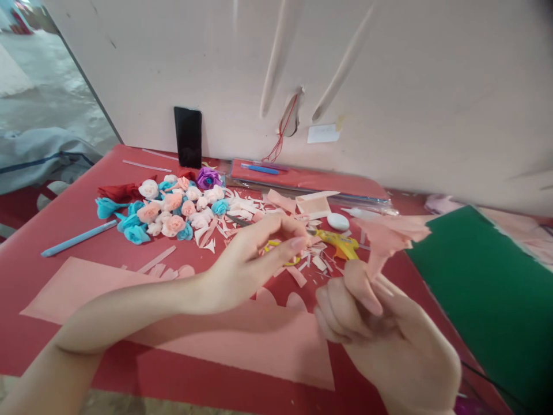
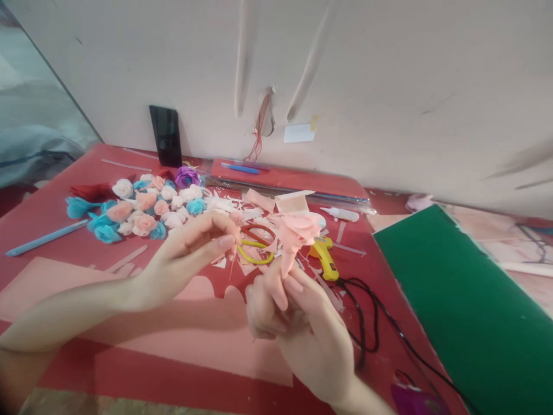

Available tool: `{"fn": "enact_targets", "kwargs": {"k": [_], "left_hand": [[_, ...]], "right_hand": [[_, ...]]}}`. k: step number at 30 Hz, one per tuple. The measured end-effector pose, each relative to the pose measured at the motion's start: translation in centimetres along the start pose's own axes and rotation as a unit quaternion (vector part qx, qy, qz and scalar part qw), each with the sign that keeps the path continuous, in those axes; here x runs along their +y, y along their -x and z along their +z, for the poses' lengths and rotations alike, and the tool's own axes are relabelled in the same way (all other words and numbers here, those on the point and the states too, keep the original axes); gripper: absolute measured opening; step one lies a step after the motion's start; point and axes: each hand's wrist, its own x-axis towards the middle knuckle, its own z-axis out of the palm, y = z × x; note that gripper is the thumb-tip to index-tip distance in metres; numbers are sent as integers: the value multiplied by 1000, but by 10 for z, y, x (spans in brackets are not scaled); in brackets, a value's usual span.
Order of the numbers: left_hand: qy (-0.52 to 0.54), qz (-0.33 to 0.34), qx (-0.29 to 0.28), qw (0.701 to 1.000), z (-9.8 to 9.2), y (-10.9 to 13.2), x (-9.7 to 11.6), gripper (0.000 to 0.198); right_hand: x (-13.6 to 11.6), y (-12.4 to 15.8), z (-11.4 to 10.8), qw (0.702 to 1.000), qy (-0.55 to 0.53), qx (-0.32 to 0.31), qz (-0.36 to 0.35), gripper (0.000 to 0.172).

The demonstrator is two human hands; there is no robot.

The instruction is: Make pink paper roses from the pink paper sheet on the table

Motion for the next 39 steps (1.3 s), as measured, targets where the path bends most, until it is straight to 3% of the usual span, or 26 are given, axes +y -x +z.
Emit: {"fn": "enact_targets", "kwargs": {"k": [3,6,9,14,18,21,23,26,29,31,35,39], "left_hand": [[-38,-7,-19,999,2,3,2,12],[-75,-45,-77,993,2,6,7,13],[-91,-30,-135,986,2,7,10,15],[-161,55,-169,971,0,6,7,20],[-330,219,-128,909,-2,4,-6,26],[-393,300,-99,864,-2,4,-16,25],[-390,307,-92,863,-2,4,-18,23],[-341,239,-77,906,-1,3,-15,24],[-201,73,-71,974,-1,3,-7,27],[-76,-30,-73,994,-1,2,-4,27],[169,-121,-67,976,1,-1,-5,29],[293,-194,-52,935,1,-5,-10,28]], "right_hand": [[1,1,1,1000,-5,-4,9,33],[4,3,2,1000,-10,9,21,34],[8,3,2,1000,6,11,26,34],[17,6,-1,995,80,56,15,31],[25,8,-4,979,171,113,-8,28],[26,4,-3,981,145,130,-1,27],[23,1,-1,989,101,112,-6,28],[17,-2,0,994,60,84,-18,28],[13,-1,0,995,50,81,-26,28],[11,1,-1,995,48,89,-23,29],[5,4,-4,993,47,101,-34,29],[-1,4,-4,990,55,109,-70,28]]}}
